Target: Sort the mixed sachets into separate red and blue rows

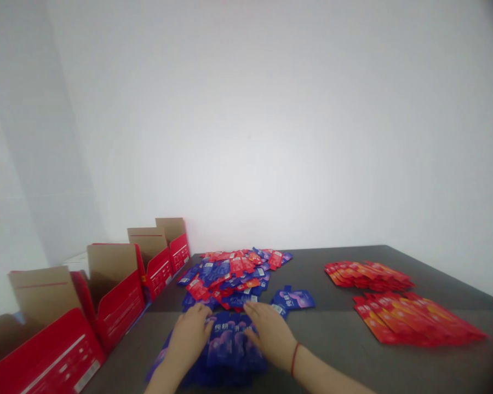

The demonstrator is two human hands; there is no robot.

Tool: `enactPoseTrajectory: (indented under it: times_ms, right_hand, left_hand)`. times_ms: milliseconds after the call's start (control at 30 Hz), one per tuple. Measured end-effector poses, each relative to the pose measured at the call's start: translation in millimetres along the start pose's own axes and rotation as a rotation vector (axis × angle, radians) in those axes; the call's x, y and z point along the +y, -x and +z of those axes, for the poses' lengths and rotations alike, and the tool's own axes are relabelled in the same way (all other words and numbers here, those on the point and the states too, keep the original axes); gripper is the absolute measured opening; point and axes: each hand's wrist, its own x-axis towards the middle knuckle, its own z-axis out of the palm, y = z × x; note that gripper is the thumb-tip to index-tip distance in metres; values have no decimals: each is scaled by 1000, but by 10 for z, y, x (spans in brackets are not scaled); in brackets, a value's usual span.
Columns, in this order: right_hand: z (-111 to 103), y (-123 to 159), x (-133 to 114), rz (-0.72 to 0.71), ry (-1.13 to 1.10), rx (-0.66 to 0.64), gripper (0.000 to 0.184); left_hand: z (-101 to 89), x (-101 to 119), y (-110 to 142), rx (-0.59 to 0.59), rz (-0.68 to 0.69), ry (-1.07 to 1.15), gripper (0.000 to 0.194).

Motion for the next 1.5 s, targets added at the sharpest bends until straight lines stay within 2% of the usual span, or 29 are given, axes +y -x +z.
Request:
enactPoseTrajectory:
  times_ms: [67, 133, 233, 300, 367, 467, 533, 633, 767, 867, 933, 1033, 1100, 1200, 1333, 1400, 1500]
  right_hand:
    - [-108, -32, 348, 191, 96, -8, 53]
    - [-177, -20, 676, 349, 170, -23, 55]
    - [-191, 86, 1005, 460, 201, -41, 55]
    - [-166, 188, 1087, 480, 204, -59, 54]
    - [-140, 291, 1085, 469, 202, -70, 55]
    - [-136, 432, 1005, 431, 192, -77, 55]
    - [-160, 525, 945, 403, 176, -77, 52]
    - [-234, 675, 887, 361, 144, -78, 49]
    - [-369, 899, 890, 280, -39, -45, 34]
    - [-436, 1065, 919, 349, -385, 55, 14]
    - [-445, 1158, 904, 414, -717, 74, 19]
    - [-417, 1244, 799, 444, -1222, 48, 29]
    - [-385, 1258, 713, 488, -1387, 64, 31]
    - [-344, 1246, 651, 563, -1390, 106, 36]
    - [-356, 1257, 713, 662, -1214, 98, 41]
    - [-399, 1272, 759, 716, -1109, 127, 39]
    - [-475, 1243, 775, 739, -991, 192, 39]
  left_hand:
    - [28, 233, 27, 59, 64, 72, 22]
    - [107, 555, 85, 75, 151, 169, 25]
    - [320, 1085, 154, 31, 271, 239, 37]
    - [500, 1383, 130, 19, 344, 247, 46]
    - [674, 1607, 36, 29, 351, 231, 54]
    - [860, 1820, -149, 37, 257, 180, 62]
    - [915, 1897, -225, 24, 211, 165, 62]
    - [911, 1925, -218, -28, 258, 174, 58]
    - [813, 1832, -102, -77, 367, 238, 35]
    - [728, 1738, -23, -105, 358, 288, 20]
    - [690, 1698, 25, -187, 327, 417, 20]
    - [673, 1685, 86, -323, 290, 700, 31]
    - [681, 1697, 119, -337, 291, 778, 35]
    - [688, 1707, 167, -308, 292, 732, 34]
    - [606, 1578, 231, -246, 262, 652, 22]
    - [501, 1392, 236, -170, 240, 619, 15]
    - [300, 943, 201, 15, 167, 551, 17]
